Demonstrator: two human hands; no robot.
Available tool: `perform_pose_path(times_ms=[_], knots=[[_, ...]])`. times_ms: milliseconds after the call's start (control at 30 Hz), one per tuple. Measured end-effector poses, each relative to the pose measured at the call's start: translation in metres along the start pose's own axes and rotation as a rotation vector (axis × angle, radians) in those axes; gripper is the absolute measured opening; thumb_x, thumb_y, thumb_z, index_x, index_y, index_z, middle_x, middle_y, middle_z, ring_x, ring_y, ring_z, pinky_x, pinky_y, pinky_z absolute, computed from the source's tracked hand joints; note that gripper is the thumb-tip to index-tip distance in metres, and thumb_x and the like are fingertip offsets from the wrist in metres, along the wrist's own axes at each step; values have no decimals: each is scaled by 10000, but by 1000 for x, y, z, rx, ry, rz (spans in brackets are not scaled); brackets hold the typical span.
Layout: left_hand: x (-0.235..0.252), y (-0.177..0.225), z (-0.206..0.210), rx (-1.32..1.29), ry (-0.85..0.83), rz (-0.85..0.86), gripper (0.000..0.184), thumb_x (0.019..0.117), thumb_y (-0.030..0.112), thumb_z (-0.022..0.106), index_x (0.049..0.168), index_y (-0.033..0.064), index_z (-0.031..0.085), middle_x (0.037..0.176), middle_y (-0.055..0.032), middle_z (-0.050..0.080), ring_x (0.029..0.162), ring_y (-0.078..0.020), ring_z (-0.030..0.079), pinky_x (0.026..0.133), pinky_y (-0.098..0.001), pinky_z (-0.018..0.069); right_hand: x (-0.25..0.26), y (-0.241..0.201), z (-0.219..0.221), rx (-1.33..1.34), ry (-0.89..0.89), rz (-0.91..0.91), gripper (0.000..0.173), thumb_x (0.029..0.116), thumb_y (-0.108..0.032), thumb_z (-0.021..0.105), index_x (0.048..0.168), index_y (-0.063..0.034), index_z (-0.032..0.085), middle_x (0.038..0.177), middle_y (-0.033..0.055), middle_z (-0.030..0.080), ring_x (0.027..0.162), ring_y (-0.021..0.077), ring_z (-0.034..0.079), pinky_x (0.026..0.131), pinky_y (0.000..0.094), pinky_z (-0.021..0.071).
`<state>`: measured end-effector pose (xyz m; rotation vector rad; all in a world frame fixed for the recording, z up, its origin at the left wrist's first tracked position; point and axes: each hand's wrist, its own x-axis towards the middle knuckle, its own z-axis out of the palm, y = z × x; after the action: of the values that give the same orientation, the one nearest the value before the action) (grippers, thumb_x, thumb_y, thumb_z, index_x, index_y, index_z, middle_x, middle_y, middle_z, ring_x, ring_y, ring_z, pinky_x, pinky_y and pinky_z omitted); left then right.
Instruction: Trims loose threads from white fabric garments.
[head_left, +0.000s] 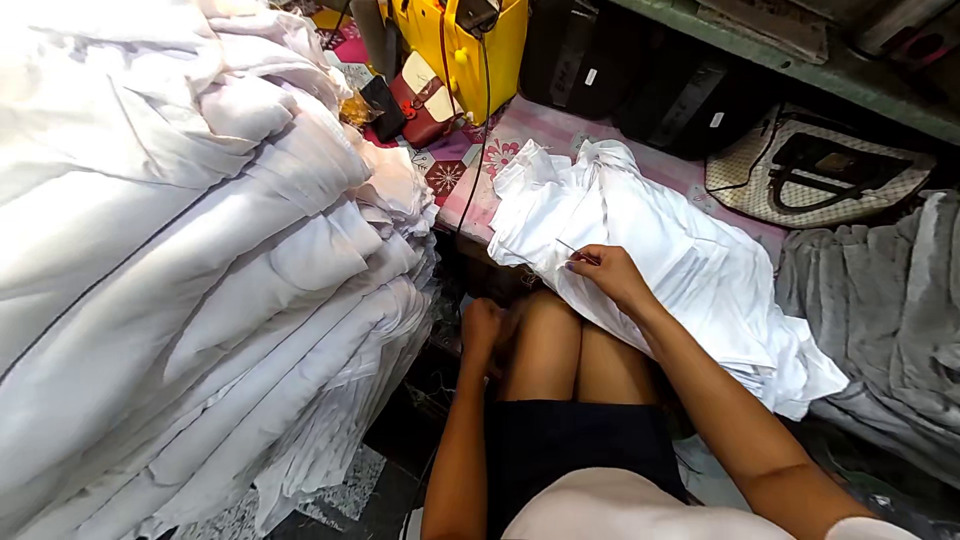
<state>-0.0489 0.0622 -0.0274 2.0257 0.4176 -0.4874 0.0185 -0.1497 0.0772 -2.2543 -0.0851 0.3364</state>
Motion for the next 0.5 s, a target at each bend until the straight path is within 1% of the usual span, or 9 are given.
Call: perform_pose_path(times_ms=[67,133,167,233,267,333,400,433,500], knots=[[-9,16,1,34,54,77,330,1054,206,550,1151,-78,686,1104,-252,703,1046,-364,688,980,-543,511,-4,1,-1,63,3,-11,117,941,-112,742,992,-9,724,749,38,615,647,82,503,642,290,444],[-13,39,20,-145,204,368,318,1006,193,641,1190,-61,687,1153,-225,696,1001,-299,702,921,-449,561,-10,3,-3,62,44,-80,105,933,-103,739,992,-18,727,740,19,614,636,61,496,637,270,443],[-8,48,29,-195,264,487,375,967,186,697,1257,-50,659,1258,-239,641,1020,-298,691,890,-428,580,-15,5,-10,43,99,-130,106,934,-96,731,1004,-16,729,766,28,635,647,62,512,648,274,457],[8,53,39,-173,350,590,468,896,171,781,1317,8,656,1354,-256,557,1033,-331,653,854,-457,564,-27,16,-45,-21,284,-188,135,948,-86,704,1055,-4,722,839,72,677,674,85,555,670,308,501],[18,49,40,-160,348,605,443,879,148,800,1288,25,680,1350,-252,552,1030,-326,650,858,-453,568,-33,26,-72,-45,413,-169,169,958,-91,688,1091,9,712,870,110,681,692,125,570,686,356,509],[35,36,38,-178,331,670,266,886,69,776,1140,3,734,1206,-216,606,896,-238,673,788,-357,595,-47,50,-128,-53,704,-76,249,972,-137,666,1152,35,680,988,156,690,785,161,613,759,374,531],[35,30,35,-237,342,725,126,908,-11,710,1020,-57,745,1029,-207,695,825,-224,708,781,-356,610,-60,61,-157,-43,902,-2,303,993,-133,624,1187,100,632,1044,179,660,838,149,579,806,326,501],[32,28,32,-257,351,695,107,924,-18,686,1001,-71,737,982,-197,711,799,-216,717,773,-357,619,-66,57,-155,-34,924,0,297,997,-119,612,1182,113,620,1009,166,639,809,122,544,778,296,481],[26,24,25,-254,424,557,122,952,-4,658,1019,-87,717,970,-211,716,776,-243,722,764,-392,621,-74,38,-119,47,795,-45,231,990,-76,611,1146,94,625,882,96,601,712,61,504,688,250,463]])
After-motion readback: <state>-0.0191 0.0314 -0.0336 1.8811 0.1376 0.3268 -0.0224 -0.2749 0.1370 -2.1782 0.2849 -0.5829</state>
